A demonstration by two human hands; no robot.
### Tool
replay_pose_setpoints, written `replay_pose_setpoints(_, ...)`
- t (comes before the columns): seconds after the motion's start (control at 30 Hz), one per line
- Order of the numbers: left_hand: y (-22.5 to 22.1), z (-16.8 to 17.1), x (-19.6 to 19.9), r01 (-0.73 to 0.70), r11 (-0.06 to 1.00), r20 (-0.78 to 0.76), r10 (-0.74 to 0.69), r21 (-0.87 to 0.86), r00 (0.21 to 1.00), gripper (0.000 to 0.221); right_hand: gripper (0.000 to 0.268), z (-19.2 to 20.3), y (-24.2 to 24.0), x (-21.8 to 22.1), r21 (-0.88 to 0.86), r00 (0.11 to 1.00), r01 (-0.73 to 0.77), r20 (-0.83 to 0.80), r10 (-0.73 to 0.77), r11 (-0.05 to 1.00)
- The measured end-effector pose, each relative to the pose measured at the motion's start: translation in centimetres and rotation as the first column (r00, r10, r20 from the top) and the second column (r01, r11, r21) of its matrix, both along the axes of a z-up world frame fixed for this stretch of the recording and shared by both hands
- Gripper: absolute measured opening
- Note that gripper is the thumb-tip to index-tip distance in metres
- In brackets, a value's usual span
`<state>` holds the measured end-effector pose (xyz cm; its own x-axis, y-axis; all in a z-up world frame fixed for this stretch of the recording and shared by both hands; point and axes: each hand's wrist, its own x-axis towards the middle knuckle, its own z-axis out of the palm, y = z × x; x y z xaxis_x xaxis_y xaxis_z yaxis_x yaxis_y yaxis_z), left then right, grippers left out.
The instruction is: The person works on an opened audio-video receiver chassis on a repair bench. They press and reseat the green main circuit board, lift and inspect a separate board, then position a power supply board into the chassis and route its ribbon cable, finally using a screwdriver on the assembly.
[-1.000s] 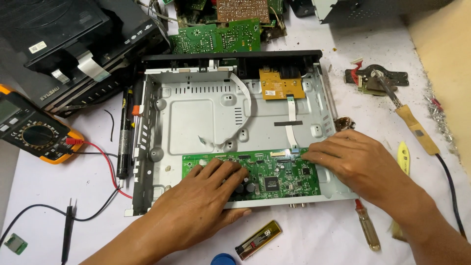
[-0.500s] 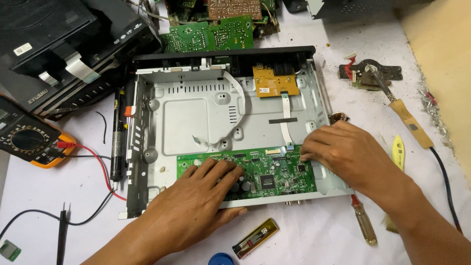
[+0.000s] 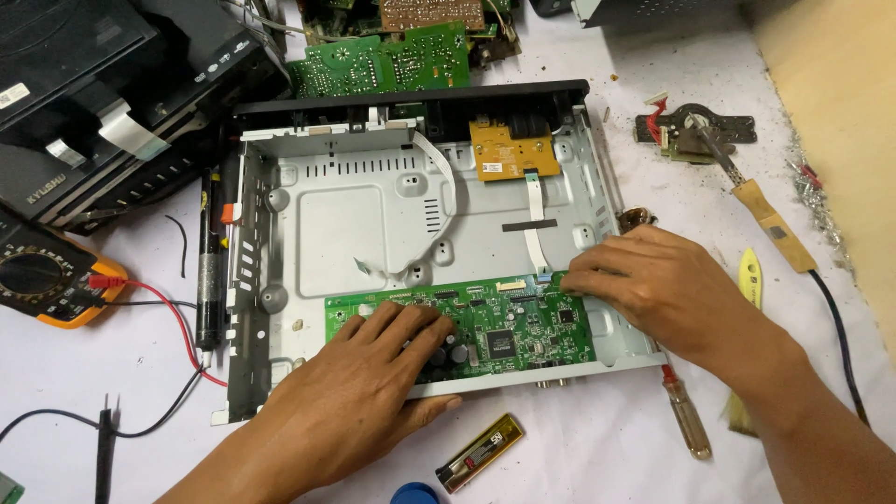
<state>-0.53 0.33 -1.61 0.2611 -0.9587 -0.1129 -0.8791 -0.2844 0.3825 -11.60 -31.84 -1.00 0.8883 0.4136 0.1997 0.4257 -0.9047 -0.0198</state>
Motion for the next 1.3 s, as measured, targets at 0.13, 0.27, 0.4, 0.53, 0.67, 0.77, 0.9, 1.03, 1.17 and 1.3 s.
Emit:
replay_pose_setpoints(0.13, -0.09, 0.19, 0.01, -0.008, 1.0, -0.019, 0.008, -0.004, 1.0, 0.066, 0.02, -0.06, 0.0, -0.16, 0.003, 0.999, 0.032, -0.041, -0.032, 0.999)
replay_pose_setpoints(0.27, -0.09, 0.15, 0.05, -0.008, 1.0, -0.019, 0.008, 0.009, 1.0, 0.066, 0.034, 0.07, 0.09, -0.21, -0.04, 0.999, 0.021, -0.042, -0.022, 0.999)
replay_pose_setpoints(0.4, -0.02, -0.02, -0.05, -0.01, 1.0, 0.006, 0.01, -0.021, 1.0, 0.066, 0.026, 0.03, 0.06, -0.2, -0.036, 0.999, 0.019, -0.042, -0.021, 0.999)
replay_pose_setpoints(0.53, -0.13, 0.09, 0.1, -0.011, 1.0, -0.04, 0.012, 0.026, 0.999, 0.066, 0.031, 0.13, 0.34, -0.19, -0.083, 0.998, 0.032, -0.052, -0.036, 0.996)
replay_pose_setpoints(0.67, -0.06, 0.28, 0.1, -0.003, 0.999, -0.021, 0.002, -0.036, 1.0, 0.063, 0.017, 0.11, 0.53, 0.09, -0.019, 0.999, 0.031, -0.036, -0.032, 0.999)
replay_pose_setpoints(0.77, -0.04, 0.44, 0.11, 0.002, 0.998, -0.026, -0.003, -0.055, 1.0, 0.061, 0.016, -0.02, 0.45, 0.25, -0.007, 0.998, 0.035, -0.045, -0.036, 0.999)
replay_pose_setpoints(0.9, 0.02, 0.7, 0.11, 0.0, 0.998, -0.036, -0.002, -0.07, 0.999, 0.06, 0.013, 0.0, 0.45, 0.37, -0.004, 0.995, 0.063, -0.077, -0.063, 0.998)
replay_pose_setpoints(1.03, -0.03, 0.71, 0.11, 0.0, 0.997, -0.03, -0.003, -0.081, 1.0, 0.06, 0.033, 0.09, 0.39, 0.17, -0.016, 0.992, 0.054, -0.111, -0.055, 0.998)
replay_pose_setpoints(1.17, 0.04, 0.76, 0.07, 0.004, 0.994, -0.024, -0.007, -0.106, 1.0, 0.059, 0.018, 0.02, 0.46, 0.27, -0.009, 0.993, 0.07, -0.099, -0.07, 0.998)
replay_pose_setpoints(1.3, 0.03, 0.81, 0.17, 0.002, 0.996, -0.046, -0.006, -0.094, 0.999, 0.063, 0.019, -0.27, 0.4, 0.42, -0.017, 0.994, 0.071, -0.088, -0.072, 0.997)
